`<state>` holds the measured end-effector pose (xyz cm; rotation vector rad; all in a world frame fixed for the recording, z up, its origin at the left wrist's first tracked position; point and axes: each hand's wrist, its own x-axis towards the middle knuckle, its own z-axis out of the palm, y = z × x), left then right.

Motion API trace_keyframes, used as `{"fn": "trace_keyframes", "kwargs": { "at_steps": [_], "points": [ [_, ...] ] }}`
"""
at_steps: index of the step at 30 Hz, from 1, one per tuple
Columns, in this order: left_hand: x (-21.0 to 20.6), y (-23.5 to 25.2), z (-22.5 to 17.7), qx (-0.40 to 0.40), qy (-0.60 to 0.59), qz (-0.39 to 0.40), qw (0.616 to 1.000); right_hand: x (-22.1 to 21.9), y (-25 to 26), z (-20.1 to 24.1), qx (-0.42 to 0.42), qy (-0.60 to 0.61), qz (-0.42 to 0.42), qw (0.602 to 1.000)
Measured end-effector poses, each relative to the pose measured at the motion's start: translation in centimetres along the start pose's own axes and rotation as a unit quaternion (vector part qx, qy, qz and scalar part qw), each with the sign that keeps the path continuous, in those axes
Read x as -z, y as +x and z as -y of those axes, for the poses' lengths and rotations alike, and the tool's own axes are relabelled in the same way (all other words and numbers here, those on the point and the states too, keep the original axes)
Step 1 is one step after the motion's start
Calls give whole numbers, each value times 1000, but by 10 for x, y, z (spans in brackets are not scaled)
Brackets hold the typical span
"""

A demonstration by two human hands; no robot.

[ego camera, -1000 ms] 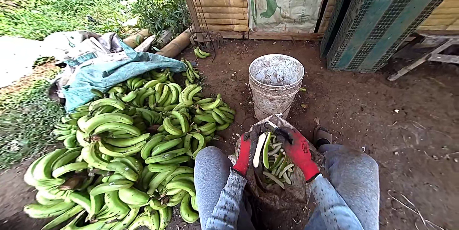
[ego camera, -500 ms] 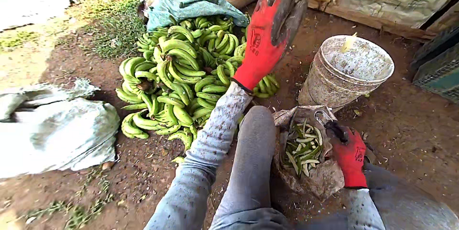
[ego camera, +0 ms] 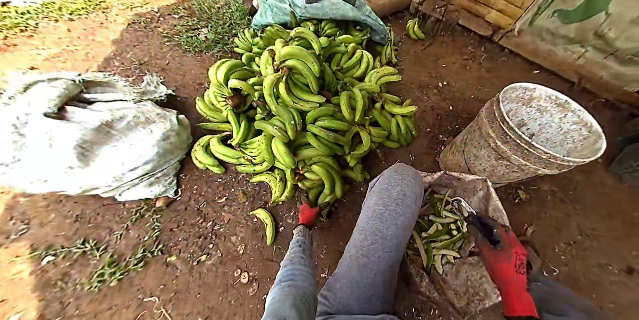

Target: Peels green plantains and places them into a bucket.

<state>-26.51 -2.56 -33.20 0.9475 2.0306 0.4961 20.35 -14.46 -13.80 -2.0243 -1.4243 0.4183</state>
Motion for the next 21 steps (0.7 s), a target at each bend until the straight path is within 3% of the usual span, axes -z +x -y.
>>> {"fn": "trace_keyframes", "kwargs": {
  "at_steps": [3,6,8,12,15,18,21],
  "points": [
    [-6,2,16,56,-96,-40,993,-3,-2,0,-20,13,-5,1000],
    [-6,0,20,78,-121,23,989,-5,-2,5,-38,20,8,999],
    [3,-33,15,82,-171,35,981,-3,-3,7,-34,7,18,999],
    [19,-114,3,-6,-431,35,902,5,-4,13,-27,22,15,999],
    [44,-143,-9,-45,-435,23,899,2,-10,26,27,59,34,997],
    [59,-167,-45,-63,-482,39,873,-9,-19,45,93,99,65,989],
    [59,-186,-94,-182,-530,68,825,-14,-27,68,141,146,120,972]
  ]
}}
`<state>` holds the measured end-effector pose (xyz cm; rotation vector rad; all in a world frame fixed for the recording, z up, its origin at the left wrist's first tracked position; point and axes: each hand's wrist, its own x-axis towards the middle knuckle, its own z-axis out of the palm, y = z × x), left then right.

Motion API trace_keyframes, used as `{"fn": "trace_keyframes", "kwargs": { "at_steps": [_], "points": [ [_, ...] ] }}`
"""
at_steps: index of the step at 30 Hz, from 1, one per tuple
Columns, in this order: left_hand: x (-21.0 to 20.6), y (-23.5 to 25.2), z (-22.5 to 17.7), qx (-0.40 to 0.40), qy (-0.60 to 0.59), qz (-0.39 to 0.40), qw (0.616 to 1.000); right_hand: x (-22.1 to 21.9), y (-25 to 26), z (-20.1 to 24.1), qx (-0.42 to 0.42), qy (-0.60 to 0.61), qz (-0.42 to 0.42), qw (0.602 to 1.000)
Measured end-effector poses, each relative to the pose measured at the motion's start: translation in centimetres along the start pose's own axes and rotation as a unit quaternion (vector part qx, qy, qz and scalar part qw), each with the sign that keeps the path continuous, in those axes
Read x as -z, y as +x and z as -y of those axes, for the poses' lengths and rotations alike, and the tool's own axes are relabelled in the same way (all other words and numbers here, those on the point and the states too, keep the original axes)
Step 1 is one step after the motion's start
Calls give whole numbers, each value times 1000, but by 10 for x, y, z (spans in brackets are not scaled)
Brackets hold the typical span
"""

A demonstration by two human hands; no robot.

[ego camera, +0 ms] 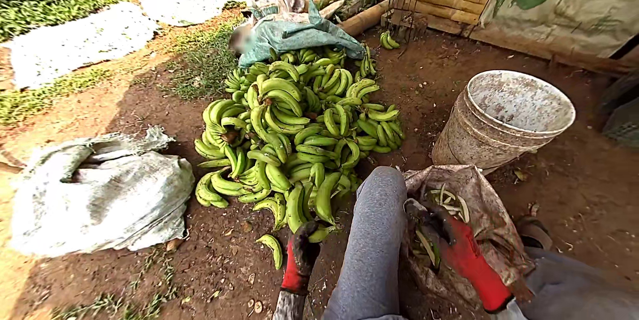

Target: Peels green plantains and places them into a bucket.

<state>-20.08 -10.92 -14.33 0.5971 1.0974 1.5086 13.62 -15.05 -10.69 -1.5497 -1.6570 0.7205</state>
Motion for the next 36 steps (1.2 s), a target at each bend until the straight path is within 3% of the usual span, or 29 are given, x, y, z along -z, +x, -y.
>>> {"fn": "trace_keyframes", "kwargs": {
  "at_steps": [4,6,8,11,14,17,22,29,33,36],
  "points": [
    [-91,5,-42,-99,-85,132,983,-12,-4,19,-4,84,120,989],
    [-128,16,-58,-148,-19,195,969,-14,-3,36,14,155,137,978],
    [-169,21,-62,-168,43,209,962,-18,3,46,30,243,104,964],
    [-225,5,-34,-93,0,223,970,-25,13,42,7,379,-26,925],
    [-257,-14,12,6,-12,234,972,-12,8,29,-70,376,-73,921],
    [-264,-14,67,87,18,253,963,-6,-14,-7,-119,400,-69,906],
    [-249,-5,143,175,86,255,947,-15,-40,-44,-199,532,-85,818],
    [-231,6,188,176,162,237,942,-27,-31,-63,-351,548,-116,750],
    [-228,20,205,175,273,280,903,-44,-24,-76,-431,489,-182,736],
    [-229,40,213,217,316,318,867,-41,-25,-87,-452,463,-158,746]
  ]
}}
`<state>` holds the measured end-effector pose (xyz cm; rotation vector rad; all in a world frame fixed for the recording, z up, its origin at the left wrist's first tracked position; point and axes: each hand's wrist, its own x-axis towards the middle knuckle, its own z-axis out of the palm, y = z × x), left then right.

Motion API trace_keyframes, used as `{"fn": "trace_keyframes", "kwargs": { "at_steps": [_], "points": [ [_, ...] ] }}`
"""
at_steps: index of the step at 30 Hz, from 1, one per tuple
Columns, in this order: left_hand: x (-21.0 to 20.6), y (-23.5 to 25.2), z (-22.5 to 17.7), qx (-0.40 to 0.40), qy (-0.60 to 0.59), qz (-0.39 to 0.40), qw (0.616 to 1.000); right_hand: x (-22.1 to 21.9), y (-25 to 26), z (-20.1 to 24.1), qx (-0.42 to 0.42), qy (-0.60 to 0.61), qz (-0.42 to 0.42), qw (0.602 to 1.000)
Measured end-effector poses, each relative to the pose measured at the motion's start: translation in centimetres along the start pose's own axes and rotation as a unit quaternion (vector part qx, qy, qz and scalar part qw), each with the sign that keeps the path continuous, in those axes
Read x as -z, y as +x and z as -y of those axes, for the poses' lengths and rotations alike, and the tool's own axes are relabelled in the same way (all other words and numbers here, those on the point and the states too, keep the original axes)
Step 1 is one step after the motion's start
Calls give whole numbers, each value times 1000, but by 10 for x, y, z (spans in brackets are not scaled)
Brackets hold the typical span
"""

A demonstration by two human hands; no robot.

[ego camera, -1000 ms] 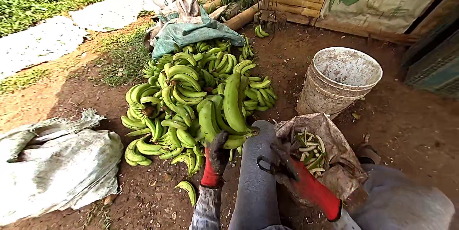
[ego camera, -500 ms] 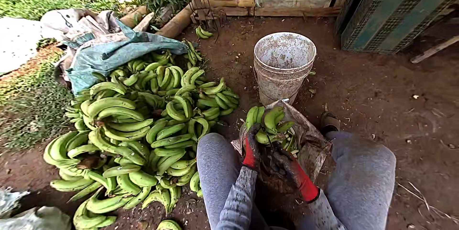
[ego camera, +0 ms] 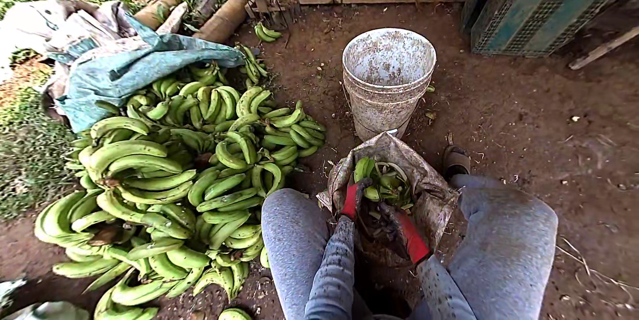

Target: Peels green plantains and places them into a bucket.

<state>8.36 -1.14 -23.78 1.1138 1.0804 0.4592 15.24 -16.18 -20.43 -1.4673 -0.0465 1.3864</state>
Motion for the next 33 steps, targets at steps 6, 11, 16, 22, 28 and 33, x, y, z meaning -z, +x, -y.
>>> {"fn": "trace_keyframes", "kwargs": {
  "at_steps": [6,11,16,22,28,33],
  "points": [
    [-12,9,23,-12,8,-49,999,2,27,-13,-9,8,-64,998],
    [-10,2,23,-59,211,-99,971,-6,53,-30,40,-99,-107,988],
    [13,10,27,37,205,-107,972,-11,50,-34,13,-172,-97,980],
    [3,-17,7,-147,392,21,908,-6,58,-31,18,-152,-94,984],
    [-11,-6,1,-81,342,31,936,-4,59,-48,-46,-392,13,919],
    [31,16,25,69,372,-159,912,-24,31,-51,-86,-548,127,823]
  ]
}}
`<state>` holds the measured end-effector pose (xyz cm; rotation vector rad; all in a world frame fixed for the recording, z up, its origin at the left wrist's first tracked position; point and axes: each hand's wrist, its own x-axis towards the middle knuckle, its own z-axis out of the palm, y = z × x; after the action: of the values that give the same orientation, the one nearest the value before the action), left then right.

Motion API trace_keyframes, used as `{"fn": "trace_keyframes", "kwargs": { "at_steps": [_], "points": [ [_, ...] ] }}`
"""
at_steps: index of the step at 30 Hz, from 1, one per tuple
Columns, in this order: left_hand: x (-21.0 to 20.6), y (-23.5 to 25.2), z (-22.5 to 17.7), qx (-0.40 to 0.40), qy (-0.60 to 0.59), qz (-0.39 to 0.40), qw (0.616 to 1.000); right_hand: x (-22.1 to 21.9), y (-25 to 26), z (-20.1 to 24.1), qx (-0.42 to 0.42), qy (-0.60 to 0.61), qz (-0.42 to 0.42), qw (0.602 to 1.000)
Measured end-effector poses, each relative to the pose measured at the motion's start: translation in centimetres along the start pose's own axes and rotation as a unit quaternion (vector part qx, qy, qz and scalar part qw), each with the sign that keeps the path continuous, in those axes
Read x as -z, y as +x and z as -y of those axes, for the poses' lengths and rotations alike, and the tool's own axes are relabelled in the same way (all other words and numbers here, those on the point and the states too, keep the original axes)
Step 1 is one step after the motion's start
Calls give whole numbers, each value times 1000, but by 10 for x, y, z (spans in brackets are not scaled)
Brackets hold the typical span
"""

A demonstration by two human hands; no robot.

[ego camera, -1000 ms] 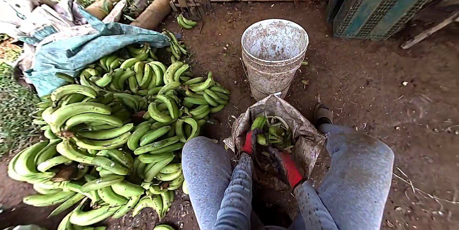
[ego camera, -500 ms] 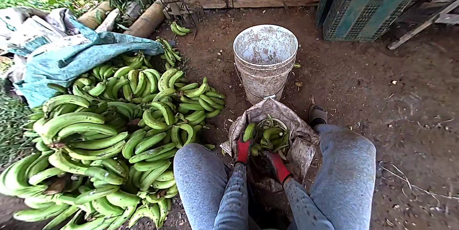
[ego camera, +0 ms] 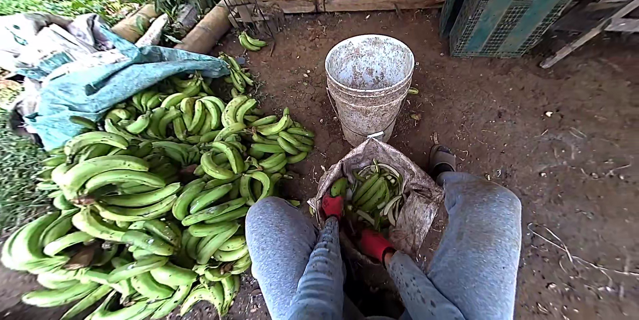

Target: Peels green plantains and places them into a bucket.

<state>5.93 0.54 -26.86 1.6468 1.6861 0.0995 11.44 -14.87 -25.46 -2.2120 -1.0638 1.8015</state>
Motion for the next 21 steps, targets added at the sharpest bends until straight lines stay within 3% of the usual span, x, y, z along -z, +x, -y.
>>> {"fn": "trace_keyframes", "kwargs": {
  "at_steps": [2,4,7,8,10,11,14,16,19,21],
  "points": [
    [9,-3,0,33,-32,-33,998,-6,-8,10,16,-19,22,999],
    [11,-4,1,9,-76,-30,997,10,-23,15,-1,-28,-8,1000],
    [27,-17,-13,-68,-197,4,978,68,-63,20,-15,21,-177,984],
    [37,-27,-28,-86,-273,24,958,89,-79,22,17,46,-248,967],
    [55,-42,-61,-122,-454,96,878,124,-110,29,132,91,-322,933],
    [67,-51,-73,-139,-485,123,855,135,-122,32,197,98,-320,921],
    [99,-72,-93,-192,-466,133,853,144,-143,43,315,24,-243,917],
    [105,-77,-94,-190,-496,163,832,142,-141,47,312,-55,-237,918],
    [94,-88,-76,-199,-458,177,848,154,-123,48,252,-99,-338,901],
    [80,-92,-63,-193,-442,166,860,169,-108,46,164,-74,-414,893]
  ]
}}
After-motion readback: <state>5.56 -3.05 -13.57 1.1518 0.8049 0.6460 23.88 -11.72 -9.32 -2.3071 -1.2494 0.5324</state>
